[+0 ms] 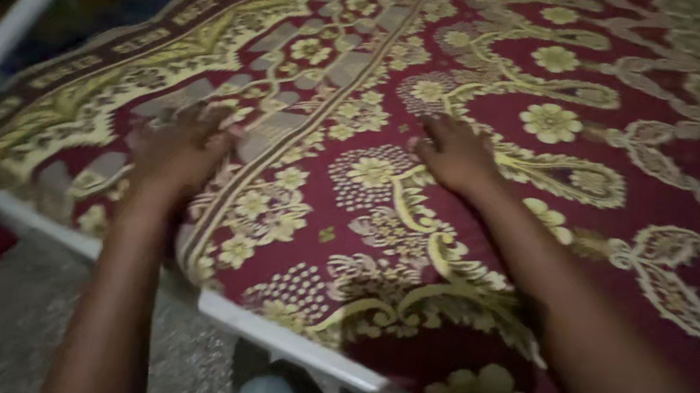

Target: The person kneels beside a bed and repeatedly smooths a patterned bedsheet with both hands, pressing and tucking the edges along the mattress perimeter.

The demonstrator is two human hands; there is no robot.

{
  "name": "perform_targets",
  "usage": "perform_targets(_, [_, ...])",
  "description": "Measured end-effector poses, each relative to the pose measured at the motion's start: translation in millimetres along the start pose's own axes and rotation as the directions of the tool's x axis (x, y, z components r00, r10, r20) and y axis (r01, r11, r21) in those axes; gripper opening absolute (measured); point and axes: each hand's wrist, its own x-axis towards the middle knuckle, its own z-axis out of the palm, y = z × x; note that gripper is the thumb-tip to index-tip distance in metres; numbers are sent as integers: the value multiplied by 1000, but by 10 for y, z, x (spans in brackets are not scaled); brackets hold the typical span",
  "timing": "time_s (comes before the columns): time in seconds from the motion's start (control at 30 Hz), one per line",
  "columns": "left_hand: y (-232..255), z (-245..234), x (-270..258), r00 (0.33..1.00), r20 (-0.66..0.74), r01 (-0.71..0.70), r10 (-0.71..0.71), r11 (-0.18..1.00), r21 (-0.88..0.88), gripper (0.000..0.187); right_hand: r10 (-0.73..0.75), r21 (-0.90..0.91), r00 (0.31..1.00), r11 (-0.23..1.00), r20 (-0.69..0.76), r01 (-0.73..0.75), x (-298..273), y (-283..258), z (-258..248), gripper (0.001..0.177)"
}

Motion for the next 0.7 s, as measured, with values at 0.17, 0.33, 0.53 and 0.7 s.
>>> perform_targets(0.17, [-555, 54, -135, 919, -392, 81, -49, 995, 65, 55, -28, 60, 997, 998, 77, 23, -305, -515, -367, 61])
perform_targets(0.33, [-565, 110, -319, 821, -450, 143, -351, 890, -432, 26, -420, 71, 901, 908, 110, 414, -1002, -1672, -394, 75])
perform_targets(0.53, [-656, 184, -631, 769, -607, -23, -202, 939, -342, 25, -554, -175, 798, 784, 235, 596, -1302, -2092, -241, 74])
perform_targets(0.7, [-748, 539, -859, 585, -558, 268, -589, 789, -553, 72, -495, -205, 818, 803, 293, 559, -1251, -2112, -192, 100])
